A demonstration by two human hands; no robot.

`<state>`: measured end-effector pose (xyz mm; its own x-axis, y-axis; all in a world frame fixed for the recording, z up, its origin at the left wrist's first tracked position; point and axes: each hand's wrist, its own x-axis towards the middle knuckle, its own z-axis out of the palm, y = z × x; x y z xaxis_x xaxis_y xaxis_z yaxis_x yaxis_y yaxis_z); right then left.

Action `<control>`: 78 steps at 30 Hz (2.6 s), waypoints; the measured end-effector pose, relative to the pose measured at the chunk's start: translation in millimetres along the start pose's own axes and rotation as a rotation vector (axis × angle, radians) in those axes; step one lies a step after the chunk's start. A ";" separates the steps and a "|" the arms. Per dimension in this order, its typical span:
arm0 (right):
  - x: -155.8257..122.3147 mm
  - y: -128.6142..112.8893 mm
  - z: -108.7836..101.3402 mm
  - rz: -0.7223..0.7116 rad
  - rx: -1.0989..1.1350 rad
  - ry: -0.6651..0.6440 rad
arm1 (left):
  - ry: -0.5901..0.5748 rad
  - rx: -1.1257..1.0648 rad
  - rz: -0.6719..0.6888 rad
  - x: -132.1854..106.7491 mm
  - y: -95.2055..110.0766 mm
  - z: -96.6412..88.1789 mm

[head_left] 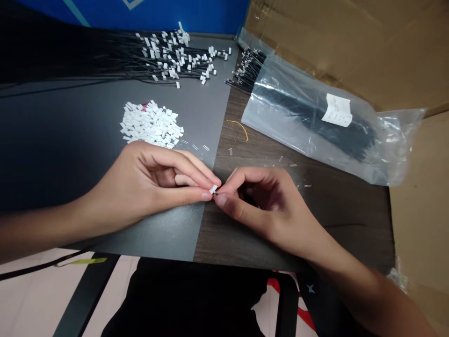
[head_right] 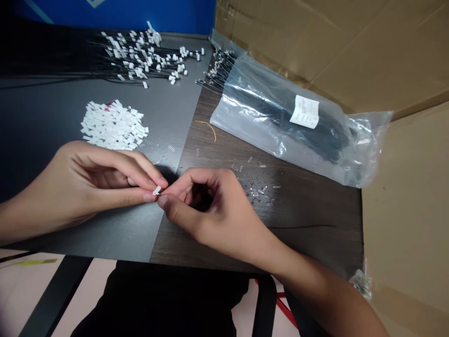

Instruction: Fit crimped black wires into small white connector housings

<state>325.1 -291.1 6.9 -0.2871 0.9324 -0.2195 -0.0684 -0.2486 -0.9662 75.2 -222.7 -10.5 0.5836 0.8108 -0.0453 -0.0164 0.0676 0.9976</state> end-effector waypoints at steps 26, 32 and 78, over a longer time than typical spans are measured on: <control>1.3 -5.5 -1.3 0.099 0.010 -0.076 | -0.053 0.165 0.124 -3.8 -0.6 0.3; 2.2 -8.2 -0.6 0.129 0.000 -0.094 | -0.060 0.150 0.085 -4.8 -5.4 1.3; 2.8 9.1 8.5 -0.001 -0.015 0.074 | 0.032 0.102 0.185 -6.1 -5.0 7.6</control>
<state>315.5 -292.9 -1.4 -0.2161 0.9495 -0.2276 -0.0537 -0.2443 -0.9682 77.9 -232.4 -14.8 0.5523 0.8220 0.1388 -0.0374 -0.1418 0.9892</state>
